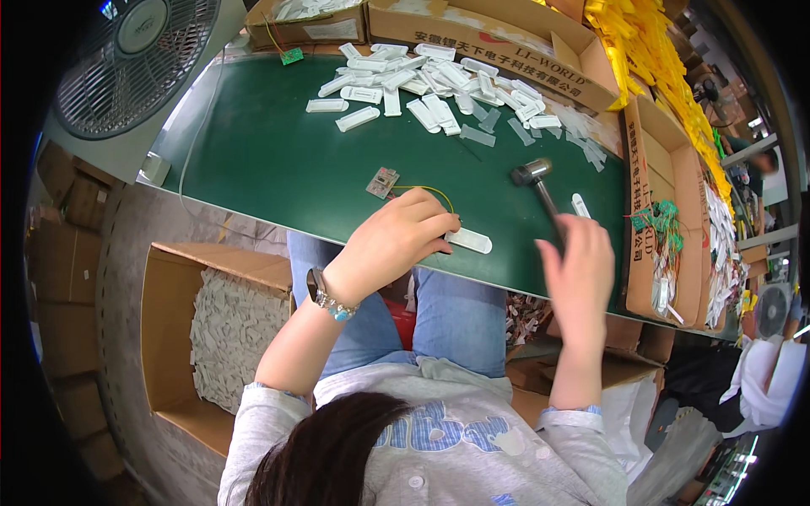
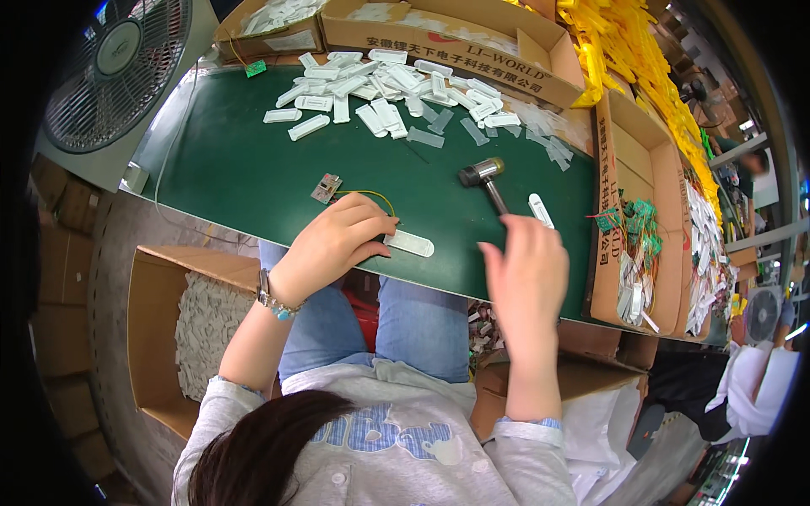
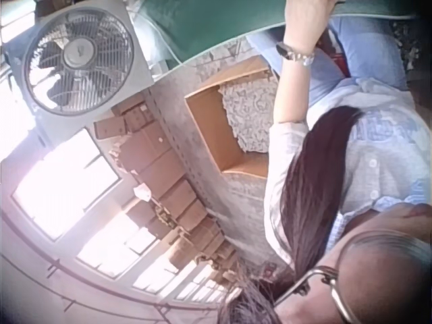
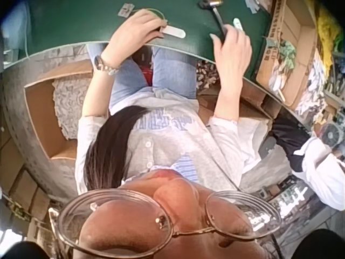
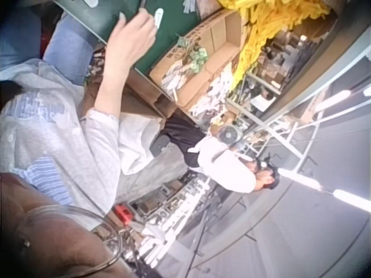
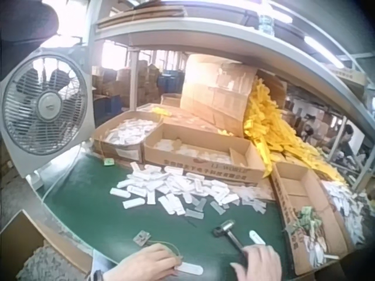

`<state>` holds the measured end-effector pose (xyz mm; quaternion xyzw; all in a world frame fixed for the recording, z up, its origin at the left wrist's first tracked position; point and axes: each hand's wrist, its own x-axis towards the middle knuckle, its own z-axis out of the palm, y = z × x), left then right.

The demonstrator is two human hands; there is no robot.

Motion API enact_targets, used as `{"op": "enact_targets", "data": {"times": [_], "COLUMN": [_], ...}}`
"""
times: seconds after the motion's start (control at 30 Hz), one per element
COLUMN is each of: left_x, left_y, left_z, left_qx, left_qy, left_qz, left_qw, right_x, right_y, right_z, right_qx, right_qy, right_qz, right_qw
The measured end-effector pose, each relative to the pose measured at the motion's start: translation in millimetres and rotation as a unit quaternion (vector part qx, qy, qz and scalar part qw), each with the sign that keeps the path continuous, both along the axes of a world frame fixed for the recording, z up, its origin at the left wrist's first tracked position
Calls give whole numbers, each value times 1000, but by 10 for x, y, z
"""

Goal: The person assembles LED light modules by inserting circuit boards into plastic casings, attaching plastic covers, tapping them with a hammer, and placing the assembled units into a cardboard box.

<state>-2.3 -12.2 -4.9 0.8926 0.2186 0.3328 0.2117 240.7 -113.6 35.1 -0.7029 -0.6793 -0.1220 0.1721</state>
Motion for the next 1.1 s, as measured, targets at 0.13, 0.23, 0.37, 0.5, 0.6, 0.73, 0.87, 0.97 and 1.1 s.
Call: {"op": "enact_targets", "data": {"times": [0.13, 0.23, 0.37, 0.5, 0.6, 0.73, 0.87, 0.97, 1.1], "left_x": [42, 40, 22, 50, 18, 37, 15, 15, 22], "left_y": [-1, -1, 13, 15, 7, 18, 10, 3, -28], "left_z": [17, 1, -13, -20, -31, -18, -30, -22, 18], "left_qx": [3, 5, -4, 1, -3, -3, -3, -7, -71], "left_qy": [-2, -1, 0, -11, -17, -21, -16, -14, -8], "left_qz": [-2, 1, 5, 6, 3, 2, 3, 9, 42], "left_qw": [1000, 1000, 1000, 1000, 1000, 1000, 1000, 1000, 997], "right_x": [510, 637, 365, 253, 119, 34, 66, 30, 35], "right_y": [-263, -303, -629, -887, -956, -1003, -962, -995, -947], "right_z": [-6, 50, 307, 162, 233, 111, 54, 29, -55], "right_qx": [-152, -304, -289, -167, -93, -122, -162, -90, -145], "right_qy": [-11, 119, 477, 208, 258, 136, 102, 221, 60], "right_qz": [-104, -70, -106, -30, -40, -24, 19, -33, 12], "right_qw": [983, 943, 823, 963, 961, 983, 981, 970, 988]}}
